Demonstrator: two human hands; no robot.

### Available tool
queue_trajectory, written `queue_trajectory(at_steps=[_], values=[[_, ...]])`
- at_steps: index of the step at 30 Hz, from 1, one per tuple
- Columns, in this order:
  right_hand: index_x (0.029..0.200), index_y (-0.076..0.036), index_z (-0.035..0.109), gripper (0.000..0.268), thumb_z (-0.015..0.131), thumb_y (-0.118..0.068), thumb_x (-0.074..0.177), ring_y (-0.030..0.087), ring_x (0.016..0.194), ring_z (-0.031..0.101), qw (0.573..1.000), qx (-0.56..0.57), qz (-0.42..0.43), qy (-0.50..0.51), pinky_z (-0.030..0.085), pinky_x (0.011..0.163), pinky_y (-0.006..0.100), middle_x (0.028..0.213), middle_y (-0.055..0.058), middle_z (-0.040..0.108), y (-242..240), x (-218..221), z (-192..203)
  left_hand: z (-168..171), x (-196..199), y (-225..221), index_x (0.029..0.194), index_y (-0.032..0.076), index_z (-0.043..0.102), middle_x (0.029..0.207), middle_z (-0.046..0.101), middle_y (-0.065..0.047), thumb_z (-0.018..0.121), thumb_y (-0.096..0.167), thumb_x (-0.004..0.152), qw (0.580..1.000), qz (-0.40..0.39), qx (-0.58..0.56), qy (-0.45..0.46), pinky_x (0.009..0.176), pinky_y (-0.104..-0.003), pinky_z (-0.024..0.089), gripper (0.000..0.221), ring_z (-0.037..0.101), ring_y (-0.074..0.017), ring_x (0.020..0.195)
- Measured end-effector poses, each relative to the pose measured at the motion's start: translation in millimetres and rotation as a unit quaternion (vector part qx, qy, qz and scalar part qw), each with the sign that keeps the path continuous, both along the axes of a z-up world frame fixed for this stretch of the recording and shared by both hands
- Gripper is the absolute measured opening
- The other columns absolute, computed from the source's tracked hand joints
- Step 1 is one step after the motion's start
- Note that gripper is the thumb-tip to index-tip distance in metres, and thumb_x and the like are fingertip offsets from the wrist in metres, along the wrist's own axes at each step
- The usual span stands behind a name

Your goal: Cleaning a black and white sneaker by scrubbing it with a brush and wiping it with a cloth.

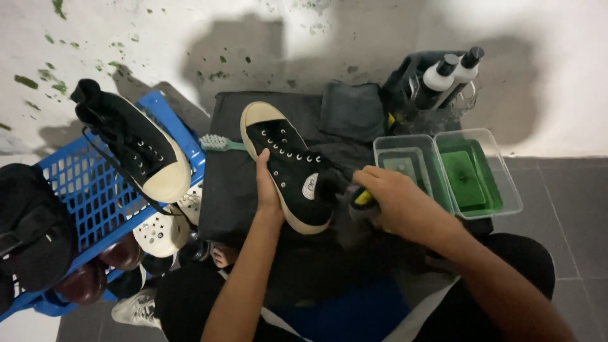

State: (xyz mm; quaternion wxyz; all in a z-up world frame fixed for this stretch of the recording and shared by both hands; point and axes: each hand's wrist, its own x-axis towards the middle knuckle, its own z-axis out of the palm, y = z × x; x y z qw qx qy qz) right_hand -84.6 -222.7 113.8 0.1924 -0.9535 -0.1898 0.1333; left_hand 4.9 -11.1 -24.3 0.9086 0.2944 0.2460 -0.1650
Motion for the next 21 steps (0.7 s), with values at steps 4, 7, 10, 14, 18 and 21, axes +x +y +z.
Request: queue_trajectory(at_steps=[4, 7, 10, 14, 18, 21], values=[[0.116, -0.006, 0.06, 0.052, 0.074, 0.004, 0.067, 0.04, 0.098, 0.067, 0.997, 0.067, -0.037, -0.001, 0.056, 0.081, 0.048, 0.105, 0.012, 0.063, 12, -2, -24, 7, -7, -1, 0.139, 0.01, 0.06, 0.139, 0.062, -0.021, 0.068, 0.057, 0.083, 1.0, 0.004, 0.013, 0.005, 0.101, -0.045, 0.057, 0.074, 0.066, -0.0334, 0.12], [0.098, -0.01, 0.051, 0.035, 0.074, -0.006, 0.072, 0.039, 0.089, 0.061, 0.984, 0.171, -0.05, 0.011, 0.052, 0.072, 0.046, 0.091, 0.007, 0.05, 19, -4, -28, -2, -1, 0, 0.14, 0.01, 0.06, 0.14, 0.061, -0.021, 0.068, 0.058, 0.083, 1.0, 0.007, 0.002, 0.009, 0.101, -0.046, 0.056, 0.075, 0.065, -0.0342, 0.122], [0.09, -0.012, 0.053, 0.02, 0.071, -0.008, 0.08, 0.036, 0.077, 0.059, 0.964, 0.259, -0.067, -0.005, 0.051, 0.064, 0.043, 0.08, 0.007, 0.05, 21, -9, -29, -9, -2, 1, 0.133, 0.009, 0.065, 0.132, 0.067, -0.02, 0.074, 0.046, 0.082, 0.999, 0.03, -0.013, 0.003, 0.094, -0.045, 0.06, 0.063, 0.069, -0.0339, 0.113], [0.089, -0.01, 0.058, 0.016, 0.073, -0.012, 0.086, 0.036, 0.075, 0.064, 0.935, 0.349, -0.058, -0.042, 0.052, 0.061, 0.039, 0.077, 0.009, 0.059, 18, -9, -27, -20, 1, 2, 0.129, 0.009, 0.067, 0.129, 0.068, -0.021, 0.071, 0.039, 0.085, 0.998, 0.046, -0.028, 0.015, 0.091, -0.044, 0.061, 0.053, 0.071, -0.033, 0.108], [0.093, -0.011, 0.061, 0.008, 0.067, -0.007, 0.089, 0.028, 0.073, 0.066, 0.895, 0.438, -0.031, -0.077, 0.054, 0.067, 0.035, 0.081, 0.007, 0.063, 9, -1, -13, -28, 0, 1, 0.13, 0.012, 0.066, 0.128, 0.069, -0.021, 0.071, 0.042, 0.086, 1.0, 0.026, -0.016, -0.005, 0.09, -0.045, 0.061, 0.054, 0.071, -0.0343, 0.107], [0.113, -0.009, 0.06, 0.022, 0.053, -0.026, 0.102, 0.027, 0.084, 0.064, 0.9, 0.387, -0.18, -0.085, 0.05, 0.083, 0.049, 0.086, 0.012, 0.06, 4, -12, 7, -8, -8, -3, 0.128, 0.011, 0.066, 0.124, 0.071, -0.021, 0.073, 0.039, 0.084, 1.0, 0.019, -0.005, -0.002, 0.088, -0.044, 0.062, 0.053, 0.072, -0.0344, 0.106]])
